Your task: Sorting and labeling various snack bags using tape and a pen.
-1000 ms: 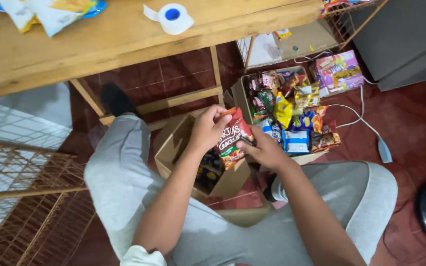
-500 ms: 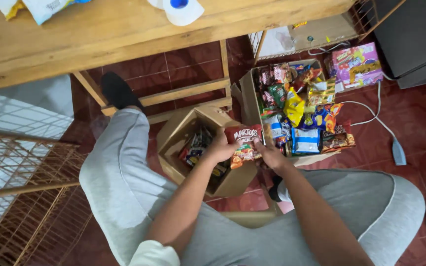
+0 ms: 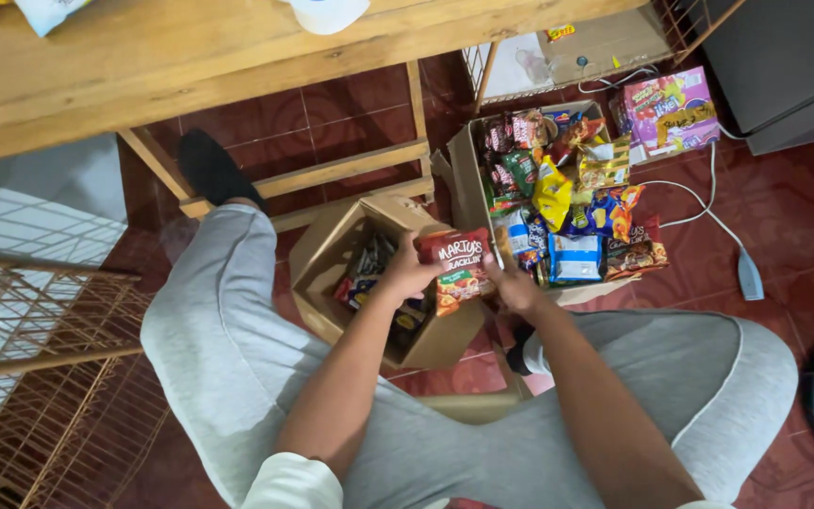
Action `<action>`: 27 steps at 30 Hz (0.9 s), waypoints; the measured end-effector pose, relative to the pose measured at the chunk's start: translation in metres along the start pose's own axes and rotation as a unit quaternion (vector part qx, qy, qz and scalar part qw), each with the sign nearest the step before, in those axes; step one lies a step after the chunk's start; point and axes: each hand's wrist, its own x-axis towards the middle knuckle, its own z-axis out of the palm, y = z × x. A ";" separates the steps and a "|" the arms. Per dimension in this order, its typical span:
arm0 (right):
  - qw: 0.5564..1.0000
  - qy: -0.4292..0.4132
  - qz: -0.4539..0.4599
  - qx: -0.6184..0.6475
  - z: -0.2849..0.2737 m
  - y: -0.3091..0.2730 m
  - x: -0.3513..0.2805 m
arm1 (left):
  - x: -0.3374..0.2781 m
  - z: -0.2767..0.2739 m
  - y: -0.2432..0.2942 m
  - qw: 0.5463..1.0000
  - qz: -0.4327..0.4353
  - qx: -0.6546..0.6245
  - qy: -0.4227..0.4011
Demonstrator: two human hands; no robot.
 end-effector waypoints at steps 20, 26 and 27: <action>0.999 -0.020 0.039 0.014 -0.014 0.017 0.018 | 0.036 0.004 -0.047 0.994 0.098 0.013 0.043; 0.997 0.060 -0.049 0.003 -0.029 0.023 0.030 | 0.033 0.001 -0.038 0.987 0.126 0.040 0.093; 0.993 0.066 -0.085 0.042 -0.031 0.024 0.033 | 0.029 -0.001 -0.031 0.977 0.145 0.075 0.138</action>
